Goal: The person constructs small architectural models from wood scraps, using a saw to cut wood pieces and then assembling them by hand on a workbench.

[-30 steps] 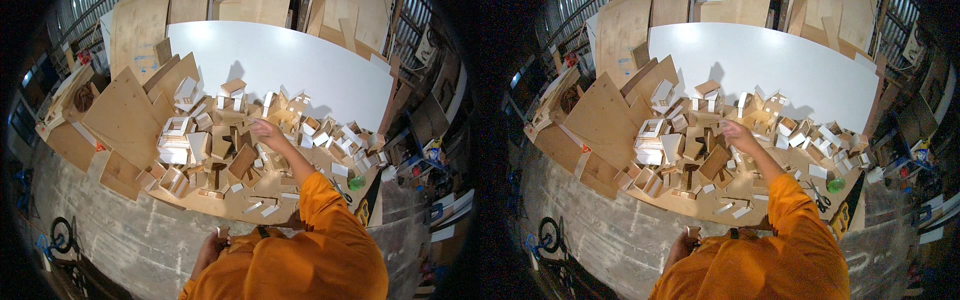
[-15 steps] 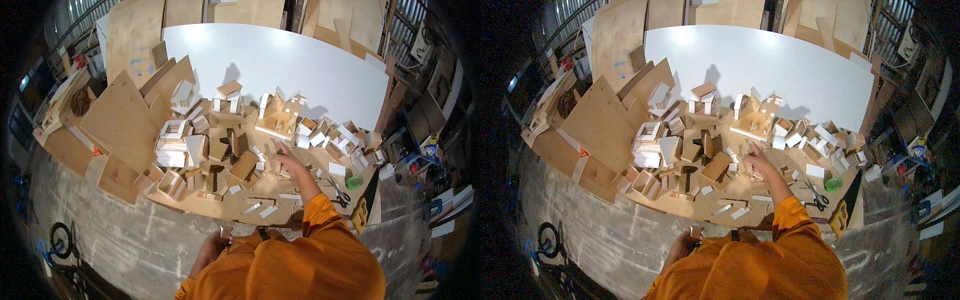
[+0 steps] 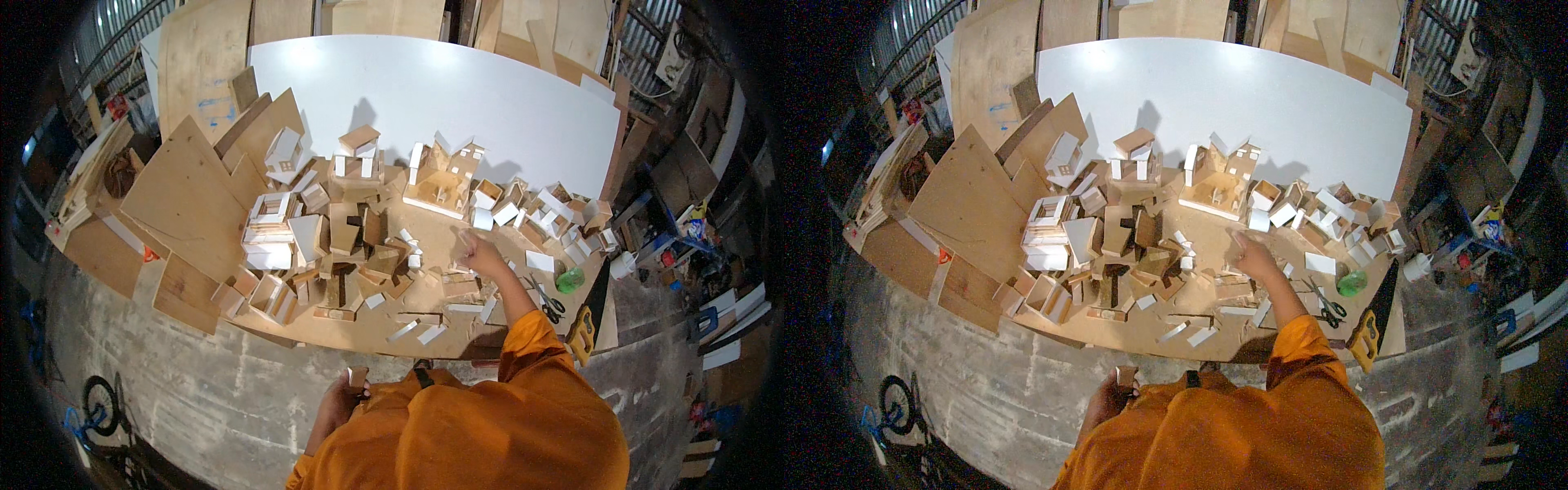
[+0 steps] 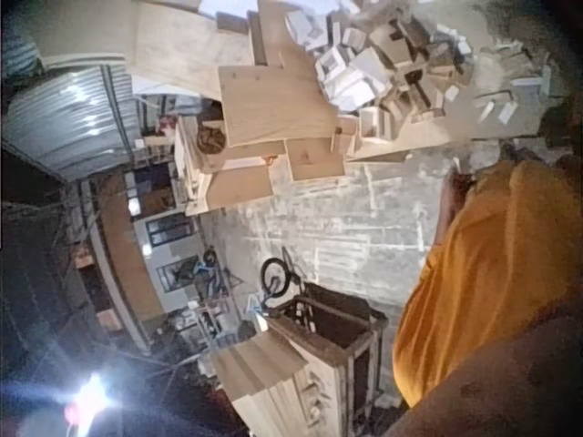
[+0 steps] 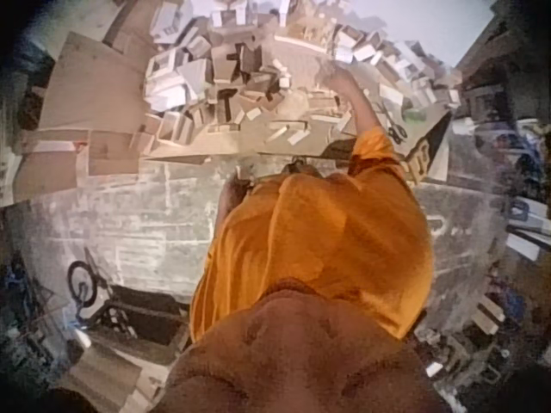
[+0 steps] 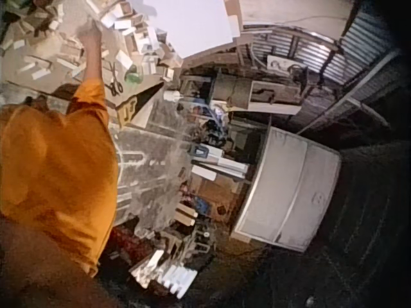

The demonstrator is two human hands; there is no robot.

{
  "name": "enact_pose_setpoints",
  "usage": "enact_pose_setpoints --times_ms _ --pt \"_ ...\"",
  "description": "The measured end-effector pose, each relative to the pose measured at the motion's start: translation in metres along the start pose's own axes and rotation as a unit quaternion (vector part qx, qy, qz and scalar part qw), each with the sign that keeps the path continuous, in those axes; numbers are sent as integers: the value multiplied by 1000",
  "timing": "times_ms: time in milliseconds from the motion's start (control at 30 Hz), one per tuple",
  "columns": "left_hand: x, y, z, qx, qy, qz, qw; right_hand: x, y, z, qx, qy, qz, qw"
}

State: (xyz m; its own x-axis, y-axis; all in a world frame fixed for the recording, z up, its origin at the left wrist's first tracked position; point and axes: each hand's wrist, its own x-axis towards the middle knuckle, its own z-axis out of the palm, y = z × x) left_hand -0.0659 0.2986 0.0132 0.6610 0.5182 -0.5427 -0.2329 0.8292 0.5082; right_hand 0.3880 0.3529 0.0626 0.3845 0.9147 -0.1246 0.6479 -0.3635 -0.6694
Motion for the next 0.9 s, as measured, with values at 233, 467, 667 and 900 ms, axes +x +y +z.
enact_pose_setpoints --times_ms 233,467,667,900 --pt "-1 1 2 7 -30 -6 999 -18 10 29 -66 61 -56 994" --pt "-2 1 16 30 -27 -30 999 -13 23 51 163 96 -119 975" --pt "-10 -3 9 26 -22 -27 999 -49 3 19 69 56 -78 993" --pt "-25 -1 19 -37 -34 -10 999 -71 -21 43 -131 31 -112 984"
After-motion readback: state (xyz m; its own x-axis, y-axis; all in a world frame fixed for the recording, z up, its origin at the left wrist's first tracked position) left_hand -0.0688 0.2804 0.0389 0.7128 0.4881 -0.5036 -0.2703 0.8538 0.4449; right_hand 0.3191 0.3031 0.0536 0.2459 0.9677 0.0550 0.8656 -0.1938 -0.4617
